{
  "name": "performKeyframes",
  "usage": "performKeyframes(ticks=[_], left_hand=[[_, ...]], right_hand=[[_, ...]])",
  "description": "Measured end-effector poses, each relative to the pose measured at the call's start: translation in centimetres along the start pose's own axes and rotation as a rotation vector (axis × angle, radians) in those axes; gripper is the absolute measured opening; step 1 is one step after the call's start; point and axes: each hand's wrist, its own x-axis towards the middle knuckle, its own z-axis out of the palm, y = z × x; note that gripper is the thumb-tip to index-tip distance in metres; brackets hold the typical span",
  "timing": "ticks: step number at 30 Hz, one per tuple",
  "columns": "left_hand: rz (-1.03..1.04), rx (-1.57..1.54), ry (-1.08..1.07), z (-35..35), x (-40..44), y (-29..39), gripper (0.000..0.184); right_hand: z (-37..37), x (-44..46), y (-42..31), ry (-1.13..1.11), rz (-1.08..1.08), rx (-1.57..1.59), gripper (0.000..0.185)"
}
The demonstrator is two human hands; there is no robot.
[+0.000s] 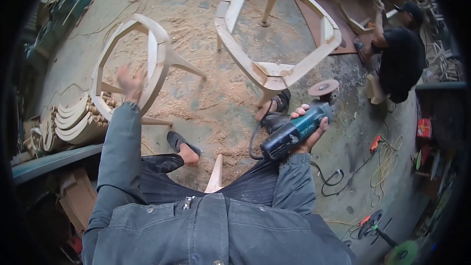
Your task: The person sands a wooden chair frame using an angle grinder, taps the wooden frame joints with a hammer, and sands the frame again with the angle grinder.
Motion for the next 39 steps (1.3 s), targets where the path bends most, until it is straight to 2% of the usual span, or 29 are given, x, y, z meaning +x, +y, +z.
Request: performKeyframes(ticks=[1,2,5,7,9,10,11,13,14,17,19,24,26,27,29,33,35,37,39], left_hand=[[0.043,-0.284,-0.111,-0.2,2.5,6.4,0.04],[0.102,-0.425,-0.16,0.2,4.2,12.2,0.034],[0.264,-0.703,-0.444,3.2,7.1,25.9,0.03],[0.268,-0.743,-0.614,6.2,7.3,33.2,0.036],[0.342,-0.658,-0.794,8.5,6.8,39.4,0.056],[0.282,-0.679,-0.933,8.7,6.5,41.8,0.08],[0.311,-0.688,-0.938,8.6,5.5,43.1,0.08],[0.487,-0.39,-1.164,7.5,3.8,45.1,0.093],[0.524,-0.383,-1.164,7.3,4.2,45.7,0.093],[0.467,-0.328,-1.277,7.1,5.6,44.2,0.091],[0.49,-0.335,-1.284,8.4,5.0,41.5,0.092],[0.487,-0.322,-1.495,8.0,5.8,33.1,0.094],[0.346,-0.141,-1.874,10.0,6.5,31.4,0.087],[0.024,-0.048,-1.979,9.3,7.1,32.6,0.079],[0.185,-0.322,-1.855,12.3,8.6,35.0,0.076],[-0.54,-1.055,-1.594,13.9,12.7,46.2,0.096],[-0.639,-1.099,-1.527,18.8,13.0,50.1,0.101],[-0.828,-1.065,-1.333,19.8,12.6,54.6,0.083],[-0.83,-1.493,-1.35,21.9,11.4,56.2,0.084]], right_hand=[[-0.1,-0.1,-0.3,0.014,-0.015,-0.021,0.071],[0.0,-0.1,-0.5,0.02,-0.022,0.013,0.071],[-0.4,0.0,-1.3,0.06,-0.063,0.033,0.071],[-0.6,0.1,-1.8,0.055,-0.066,0.13,0.071],[-0.7,-0.1,-2.4,0.07,-0.078,0.161,0.072],[-0.4,-0.3,-2.6,0.08,-0.089,0.156,0.072],[-0.2,-0.3,-2.7,0.077,-0.099,0.193,0.072],[-0.4,-0.3,-3.2,0.08,-0.117,0.24,0.071],[-0.5,-0.2,-3.6,0.076,-0.146,0.258,0.071],[-1.0,-0.5,-4.1,0.082,-0.144,0.273,0.07],[-1.2,-0.7,-4.4,0.094,-0.149,0.245,0.07],[-2.2,-0.6,-5.4,0.084,-0.165,0.321,0.07],[-2.3,-0.3,-5.5,0.087,-0.159,0.351,0.071],[-2.3,-0.2,-5.5,0.095,-0.149,0.356,0.071],[-2.1,0.4,-5.6,0.069,-0.162,0.397,0.071],[-1.3,0.7,-5.4,0.099,-0.155,0.385,0.071],[-1.4,1.0,-5.5,0.086,-0.127,0.351,0.072],[-1.8,1.3,-5.3,0.101,-0.13,0.396,0.072],[-2.3,1.5,-5.3,0.087,-0.115,0.437,0.073]])
